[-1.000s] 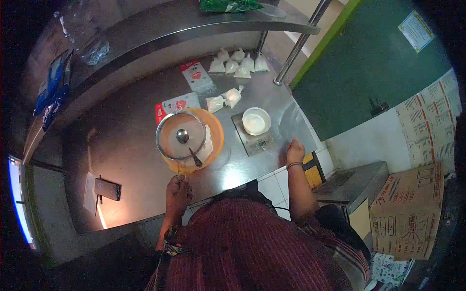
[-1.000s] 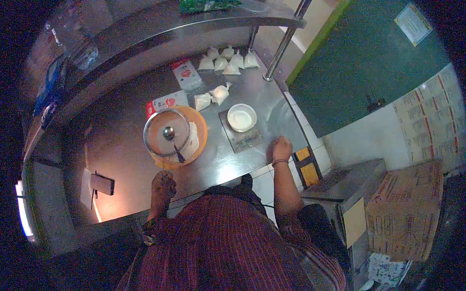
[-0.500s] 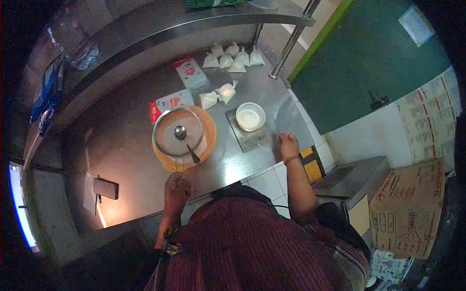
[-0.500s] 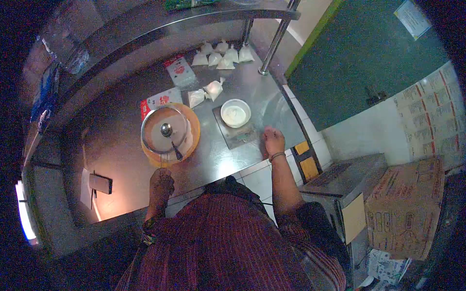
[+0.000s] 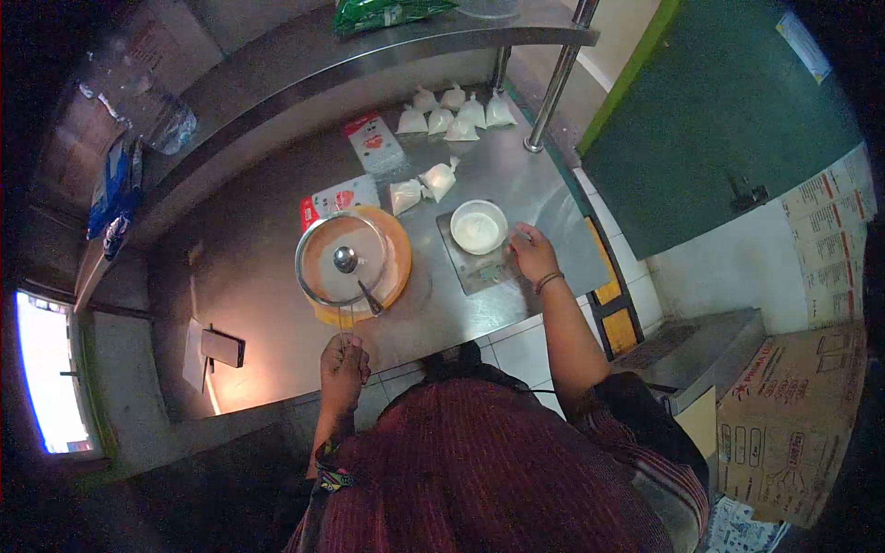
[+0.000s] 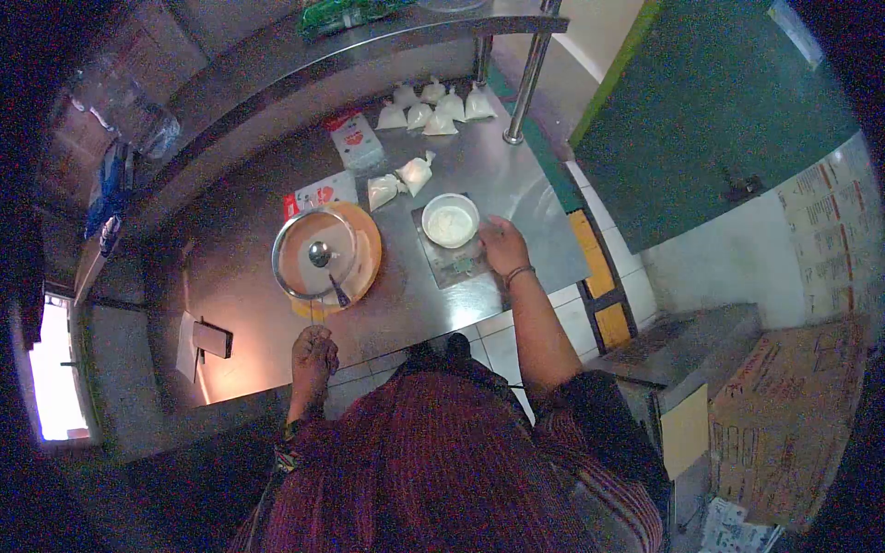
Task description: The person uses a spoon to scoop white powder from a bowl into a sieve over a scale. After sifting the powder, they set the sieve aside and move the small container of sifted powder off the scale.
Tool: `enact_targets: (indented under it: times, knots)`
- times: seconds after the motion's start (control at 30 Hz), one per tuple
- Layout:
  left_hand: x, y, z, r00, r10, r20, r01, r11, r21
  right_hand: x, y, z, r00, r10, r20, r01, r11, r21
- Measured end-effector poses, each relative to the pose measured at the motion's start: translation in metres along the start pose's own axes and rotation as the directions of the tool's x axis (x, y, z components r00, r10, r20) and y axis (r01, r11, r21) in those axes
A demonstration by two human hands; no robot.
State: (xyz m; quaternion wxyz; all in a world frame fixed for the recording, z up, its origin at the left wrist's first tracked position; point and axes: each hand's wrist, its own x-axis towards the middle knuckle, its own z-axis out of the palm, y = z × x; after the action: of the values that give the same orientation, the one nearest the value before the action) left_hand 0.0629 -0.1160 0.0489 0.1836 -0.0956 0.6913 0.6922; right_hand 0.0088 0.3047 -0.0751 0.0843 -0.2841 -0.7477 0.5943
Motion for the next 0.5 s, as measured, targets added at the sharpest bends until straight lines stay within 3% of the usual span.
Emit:
enact_targets:
  times: [0.1,0.23,0.3,0.5]
  knots:
    - [-0.001,-0.008,0.004,1.000,0.018,0.008,-0.018,0.999,-0.032,0.021,0.019,0.013,0.996,-0.089,0.016,0.090,0.986,-0.143]
    - [-0.004,-0.014,0.017,1.000,0.029,0.008,-0.028,0.997,-0.075,0.000,-0.035,0.012,0.990,-0.079,0.119,0.097,0.984,-0.151]
    - [-0.006,-0.014,0.023,1.000,0.012,-0.007,-0.012,0.997,-0.070,0.006,-0.030,0.016,0.973,-0.225,0.059,0.233,0.950,-0.210]
    - [-0.006,-0.015,0.031,0.999,0.026,-0.041,-0.026,1.000,-0.004,0.023,-0.018,0.008,0.970,-0.241,0.009,0.238,0.949,-0.209]
